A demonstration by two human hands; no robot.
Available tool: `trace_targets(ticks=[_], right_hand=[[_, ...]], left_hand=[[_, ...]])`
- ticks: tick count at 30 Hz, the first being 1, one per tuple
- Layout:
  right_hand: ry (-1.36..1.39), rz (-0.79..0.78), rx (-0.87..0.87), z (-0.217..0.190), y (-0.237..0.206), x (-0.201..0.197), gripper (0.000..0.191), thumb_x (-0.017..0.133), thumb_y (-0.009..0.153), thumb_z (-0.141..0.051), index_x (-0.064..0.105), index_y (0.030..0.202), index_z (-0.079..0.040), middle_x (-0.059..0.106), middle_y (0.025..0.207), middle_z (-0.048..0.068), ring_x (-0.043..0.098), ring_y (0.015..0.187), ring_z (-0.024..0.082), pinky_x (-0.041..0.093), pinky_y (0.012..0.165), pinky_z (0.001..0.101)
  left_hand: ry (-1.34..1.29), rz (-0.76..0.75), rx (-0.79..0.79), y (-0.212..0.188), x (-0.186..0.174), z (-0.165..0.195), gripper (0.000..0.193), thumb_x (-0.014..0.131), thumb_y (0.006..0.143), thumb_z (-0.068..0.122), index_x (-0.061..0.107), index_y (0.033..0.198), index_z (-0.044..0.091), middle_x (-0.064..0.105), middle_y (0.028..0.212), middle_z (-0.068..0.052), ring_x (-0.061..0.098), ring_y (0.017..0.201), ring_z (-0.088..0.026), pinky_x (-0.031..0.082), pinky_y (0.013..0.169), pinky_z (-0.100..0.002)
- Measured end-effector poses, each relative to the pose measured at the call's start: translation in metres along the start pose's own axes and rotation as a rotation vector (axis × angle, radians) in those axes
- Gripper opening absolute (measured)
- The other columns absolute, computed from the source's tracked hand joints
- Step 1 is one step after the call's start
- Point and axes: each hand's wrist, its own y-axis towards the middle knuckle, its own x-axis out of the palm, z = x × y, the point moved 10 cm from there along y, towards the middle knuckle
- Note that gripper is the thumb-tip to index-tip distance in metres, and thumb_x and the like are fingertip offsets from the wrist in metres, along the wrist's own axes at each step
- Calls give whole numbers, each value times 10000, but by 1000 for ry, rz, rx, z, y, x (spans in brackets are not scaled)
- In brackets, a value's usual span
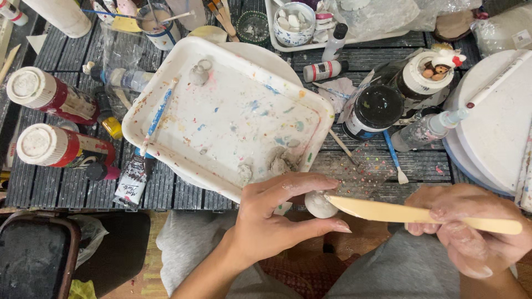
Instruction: The person shapes a small ball of grey clay using a wooden stick, adding and smoothing details to form a small figurine. They repeatedly pick up clay from a tray and apply it to the object, refining its shape throughout the clip.
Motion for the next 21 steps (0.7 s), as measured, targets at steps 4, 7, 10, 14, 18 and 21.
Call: trace_targets(ticks=[4, 7, 10, 14, 18, 21], right_hand=[[-78, 2, -3, 1, -8, -10, 240, 637, 1000, -139, 644, 1082, 86, 648, 938, 190, 622, 742, 283, 578, 640, 481], [-101, -33, -12, 5, -16, -21, 236, 629, 1008, -154, 637, 1058, 76, 655, 939, 193, 660, 723, 296, 580, 648, 485], [61, -31, 104, 19, -24, -34, 244, 627, 1031, -154, 613, 1056, 88, 653, 937, 227, 638, 747, 320, 552, 667, 490], [18, 5, 90, 17, -28, -36, 229, 611, 1041, -171, 628, 1043, 58, 621, 928, 180, 615, 748, 305, 556, 644, 467], [-165, -56, -85, -8, -11, -5, 161, 604, 1015, -110, 665, 1071, 28, 661, 921, 126, 677, 731, 274, 591, 621, 445], [-174, -98, -154, -24, 10, 17, 158, 599, 1011, -57, 652, 1126, 36, 684, 944, 140, 689, 723, 251, 596, 654, 450]], left_hand=[[-6, -4, 1, 0, 0, 0, 468, 946, 813, 218, 729, 1188, 42, 780, 1192, -85, 794, 1084, -204, 647, 955, -301], [8, -13, -34, 0, 0, -1, 464, 944, 801, 221, 738, 1174, 38, 783, 1177, -87, 798, 1094, -215, 647, 962, -319], [20, -6, -6, 2, -1, 2, 463, 937, 816, 217, 731, 1189, 38, 778, 1187, -94, 791, 1097, -222, 644, 969, -321], [30, 3, 35, 2, 1, 7, 465, 927, 843, 192, 706, 1222, 36, 765, 1202, -111, 778, 1095, -233, 637, 971, -321], [81, 3, 47, 2, 2, 9, 479, 921, 842, 171, 696, 1241, 31, 752, 1205, -125, 773, 1131, -256, 639, 996, -350], [91, -2, 41, 1, 4, 7, 482, 912, 850, 156, 689, 1256, 25, 740, 1225, -137, 774, 1121, -260, 647, 977, -349]])
